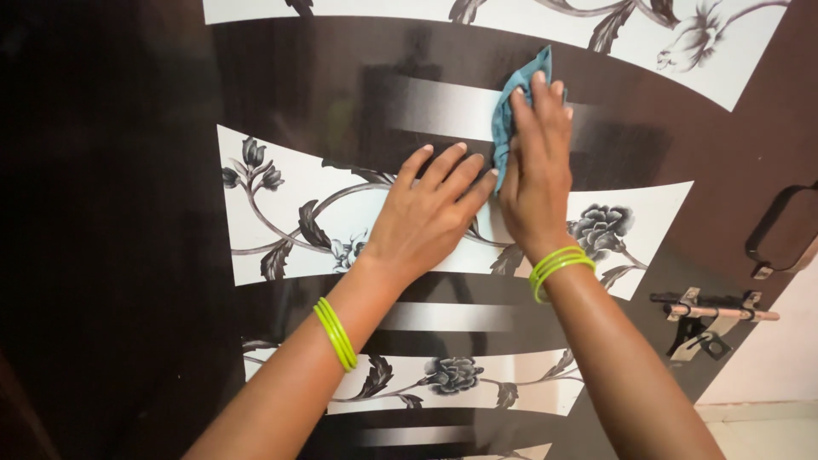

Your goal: The person wipes the surface of a dark brown door with a blue cloth, covering the floral decals, the handle, and the latch. The person moves the cloth in circular and back-and-forth motions across the door surface.

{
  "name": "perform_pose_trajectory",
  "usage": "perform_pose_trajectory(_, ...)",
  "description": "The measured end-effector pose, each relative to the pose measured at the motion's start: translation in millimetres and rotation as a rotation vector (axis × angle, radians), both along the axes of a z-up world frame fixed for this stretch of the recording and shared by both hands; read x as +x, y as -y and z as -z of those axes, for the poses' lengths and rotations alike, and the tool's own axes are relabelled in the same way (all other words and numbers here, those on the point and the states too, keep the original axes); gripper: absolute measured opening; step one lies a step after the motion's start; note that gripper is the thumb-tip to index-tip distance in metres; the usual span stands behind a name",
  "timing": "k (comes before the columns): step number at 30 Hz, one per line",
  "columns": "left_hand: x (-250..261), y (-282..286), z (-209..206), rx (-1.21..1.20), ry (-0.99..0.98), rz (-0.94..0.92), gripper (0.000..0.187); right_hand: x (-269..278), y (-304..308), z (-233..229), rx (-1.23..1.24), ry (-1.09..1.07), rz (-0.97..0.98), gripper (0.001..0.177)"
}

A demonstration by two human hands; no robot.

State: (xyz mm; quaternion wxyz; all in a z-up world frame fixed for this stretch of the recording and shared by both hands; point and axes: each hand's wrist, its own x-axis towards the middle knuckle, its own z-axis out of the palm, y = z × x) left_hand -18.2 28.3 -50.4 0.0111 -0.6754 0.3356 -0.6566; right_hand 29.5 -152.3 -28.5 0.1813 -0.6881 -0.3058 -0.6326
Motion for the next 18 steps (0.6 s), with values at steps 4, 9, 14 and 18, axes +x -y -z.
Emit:
perform_pose_trajectory(4, 3.3, -21.5, -12.7, 0.071, -0.016, -0.072, 0.034, -3.2, 6.9, 17.2, -0.093, -0.040, 0.081, 0.064)
perform_pose_trajectory(9, 6.2, -80.6, -51.9, -0.031, -0.046, -0.185, 0.076, 2.3, 40.3, -9.0, -0.038, -0.008, 0.177, 0.074)
perform_pose_trajectory(14, 11.1, -85.8, -52.3, -0.102, -0.062, -0.279, 0.077, 12.6, -17.4, -48.9, -0.027, 0.017, 0.234, 0.076)
perform_pose_trajectory(18, 13.9, -89.0, -50.5, -0.110, -0.060, -0.312, 0.076, 0.6, -53.1, -6.3, -0.246, -0.040, 0.169, 0.078)
